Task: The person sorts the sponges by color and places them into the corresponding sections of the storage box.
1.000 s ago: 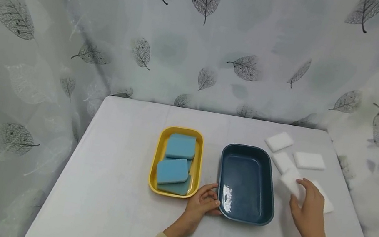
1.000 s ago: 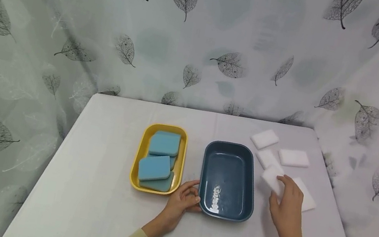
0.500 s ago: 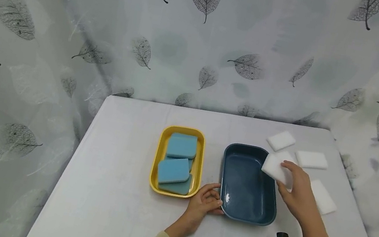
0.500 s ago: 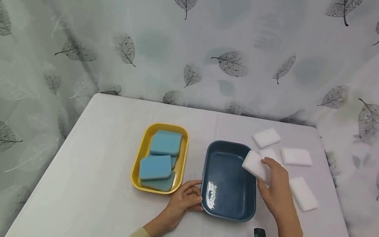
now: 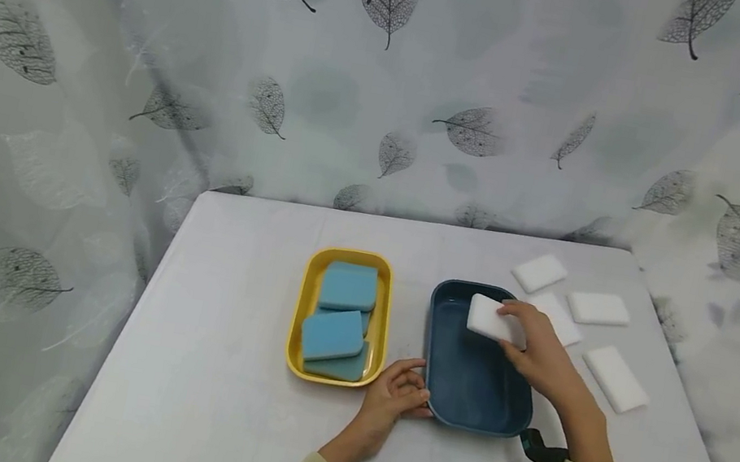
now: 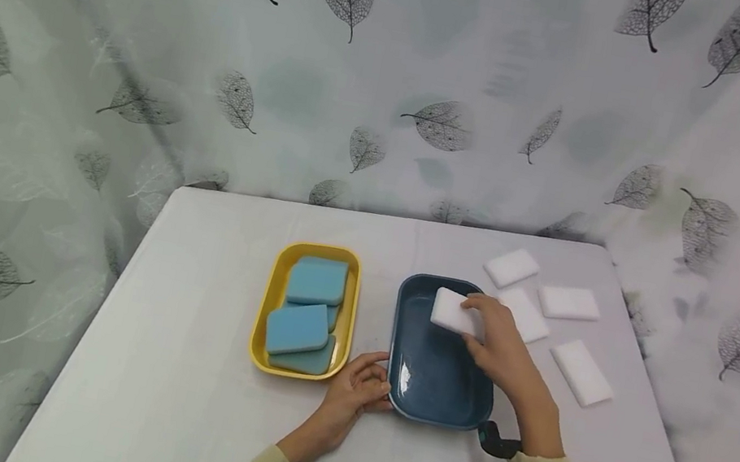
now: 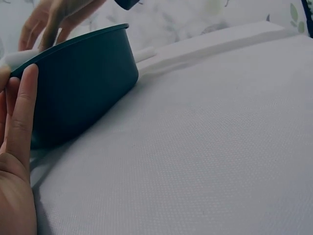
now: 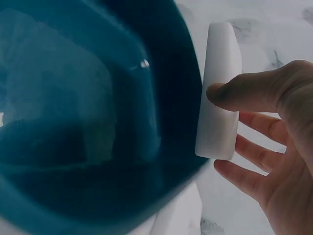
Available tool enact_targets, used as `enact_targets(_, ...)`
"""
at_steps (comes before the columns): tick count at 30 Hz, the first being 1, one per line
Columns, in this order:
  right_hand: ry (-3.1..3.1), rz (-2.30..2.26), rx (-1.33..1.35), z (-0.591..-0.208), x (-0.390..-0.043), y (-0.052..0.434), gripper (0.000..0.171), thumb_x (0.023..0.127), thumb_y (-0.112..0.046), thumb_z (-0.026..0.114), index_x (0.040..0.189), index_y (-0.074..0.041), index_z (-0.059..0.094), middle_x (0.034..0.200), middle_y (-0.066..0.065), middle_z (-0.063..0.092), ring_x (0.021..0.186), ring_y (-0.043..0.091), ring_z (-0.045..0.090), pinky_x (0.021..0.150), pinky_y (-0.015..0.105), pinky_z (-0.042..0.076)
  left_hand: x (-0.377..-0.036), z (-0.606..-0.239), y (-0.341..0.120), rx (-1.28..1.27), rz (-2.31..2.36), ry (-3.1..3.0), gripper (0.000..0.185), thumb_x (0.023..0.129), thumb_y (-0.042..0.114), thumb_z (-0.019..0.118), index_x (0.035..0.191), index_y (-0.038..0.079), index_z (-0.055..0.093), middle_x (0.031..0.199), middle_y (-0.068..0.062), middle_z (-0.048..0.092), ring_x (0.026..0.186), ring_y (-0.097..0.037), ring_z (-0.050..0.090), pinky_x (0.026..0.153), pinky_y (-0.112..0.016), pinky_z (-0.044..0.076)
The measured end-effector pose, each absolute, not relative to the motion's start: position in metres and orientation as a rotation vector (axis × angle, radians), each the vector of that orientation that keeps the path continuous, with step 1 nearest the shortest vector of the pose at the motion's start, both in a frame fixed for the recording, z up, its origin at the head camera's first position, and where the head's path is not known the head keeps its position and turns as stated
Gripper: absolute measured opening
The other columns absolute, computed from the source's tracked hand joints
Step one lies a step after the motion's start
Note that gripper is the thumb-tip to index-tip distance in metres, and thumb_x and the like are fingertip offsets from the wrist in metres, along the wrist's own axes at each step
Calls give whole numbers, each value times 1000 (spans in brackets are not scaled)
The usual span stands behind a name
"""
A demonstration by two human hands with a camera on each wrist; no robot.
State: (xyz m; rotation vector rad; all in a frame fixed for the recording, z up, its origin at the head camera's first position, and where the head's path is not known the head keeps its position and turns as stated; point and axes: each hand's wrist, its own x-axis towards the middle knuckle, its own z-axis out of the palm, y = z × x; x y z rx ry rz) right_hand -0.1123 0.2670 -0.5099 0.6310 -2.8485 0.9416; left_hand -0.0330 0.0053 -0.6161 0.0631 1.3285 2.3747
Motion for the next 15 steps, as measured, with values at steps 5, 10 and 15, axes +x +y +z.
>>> enact_targets(5, -2873, 938, 680, -518, -124, 257, 46, 84, 4, 72, 124, -2, 52, 138, 21, 50, 127, 42, 45, 101, 59, 39, -33, -617, 4, 55, 2366, 1333, 57, 89, 7, 71, 142, 9, 47, 101, 2, 58, 86, -7, 64, 79, -33, 62)
enact_targets(10, -2924, 943, 715, -524, -133, 249, 43, 84, 5, 70, 123, -1, 53, 136, 22, 51, 126, 41, 46, 101, 58, 41, -34, -618, 4, 75, 2366, 1324, 57, 90, 7, 69, 143, 8, 46, 102, 2, 58, 87, -8, 64, 81, -34, 62)
enact_targets(15, -2951, 927, 766, -527, -141, 242, 42, 83, 6, 70, 122, 0, 54, 134, 23, 51, 125, 42, 46, 102, 60, 42, -34, -618, 3, 82, 2368, 1316, 57, 91, 5, 68, 143, 7, 45, 100, 2, 59, 86, -8, 64, 81, -33, 62)
